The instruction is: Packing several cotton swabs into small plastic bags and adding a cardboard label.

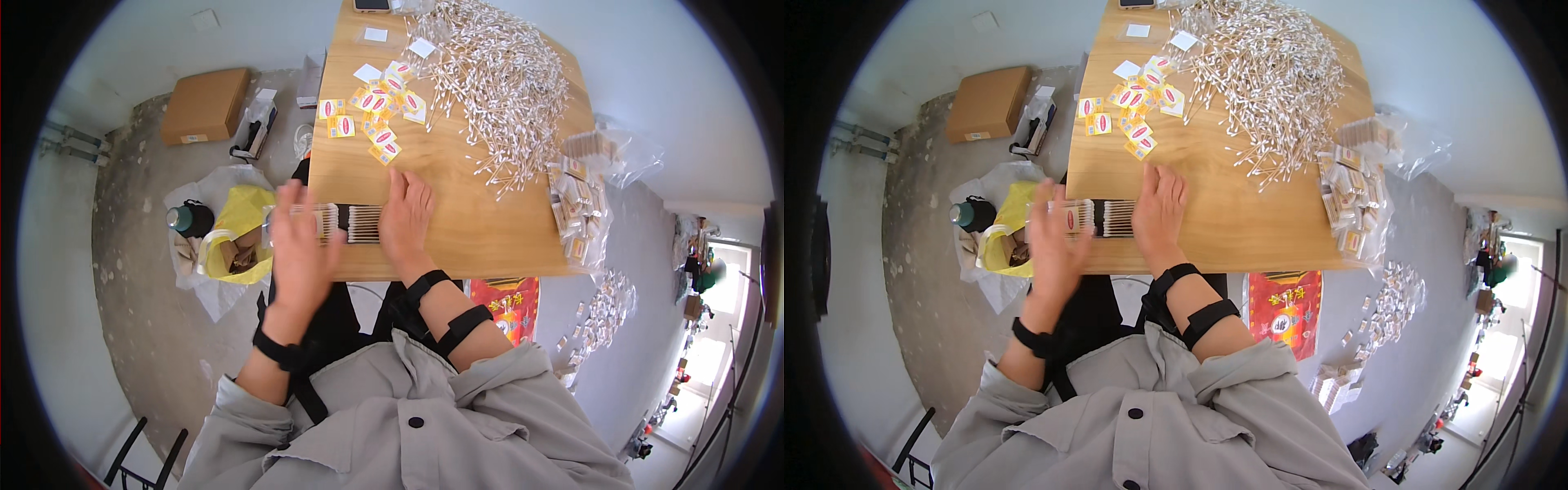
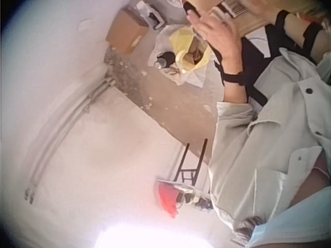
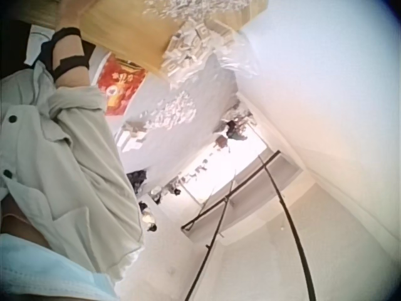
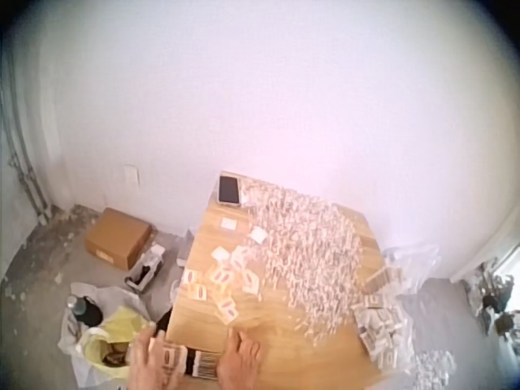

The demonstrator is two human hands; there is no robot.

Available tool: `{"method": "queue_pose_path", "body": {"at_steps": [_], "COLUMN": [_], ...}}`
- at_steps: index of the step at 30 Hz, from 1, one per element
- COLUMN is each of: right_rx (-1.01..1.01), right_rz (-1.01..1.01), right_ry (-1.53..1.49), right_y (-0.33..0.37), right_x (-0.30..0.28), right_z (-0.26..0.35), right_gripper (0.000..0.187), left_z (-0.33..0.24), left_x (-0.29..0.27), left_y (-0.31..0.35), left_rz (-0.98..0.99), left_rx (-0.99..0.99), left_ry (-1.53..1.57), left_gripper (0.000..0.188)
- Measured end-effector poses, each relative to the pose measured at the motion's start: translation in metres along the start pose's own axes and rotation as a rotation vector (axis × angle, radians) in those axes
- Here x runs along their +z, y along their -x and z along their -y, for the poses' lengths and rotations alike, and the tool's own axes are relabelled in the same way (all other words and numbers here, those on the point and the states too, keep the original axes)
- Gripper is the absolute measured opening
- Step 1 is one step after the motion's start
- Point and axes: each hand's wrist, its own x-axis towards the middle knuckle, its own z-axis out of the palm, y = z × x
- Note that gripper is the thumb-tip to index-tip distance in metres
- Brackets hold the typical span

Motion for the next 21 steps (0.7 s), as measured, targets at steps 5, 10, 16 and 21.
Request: {"method": "queue_pose_path", "body": {"at_steps": [5,10,16,21], "right_rx": [-0.009,0.002,-0.008,-0.014], "right_rz": [0.023,0.0,-0.009,-0.01], "right_ry": [-0.01,-0.024,-0.018,0.004], "right_y": [-0.003,-0.001,-0.002,-0.002], "right_x": [0.004,0.004,0.005,0.01], "right_z": [0.015,0.011,0.012,0.019], "right_gripper": [0.039,0.044,0.042,0.041], "left_z": [0.106,0.11,0.105,0.105], "left_x": [0.015,0.034,0.045,0.052], "left_y": [0.015,0.003,0.005,0.006], "left_rz": [-0.239,-0.104,-0.118,-0.16], "left_rx": [-0.419,-0.904,-0.945,-0.94], "left_ry": [0.141,1.042,1.2,1.3], "left_gripper": [0.046,0.029,0.026,0.03]}}
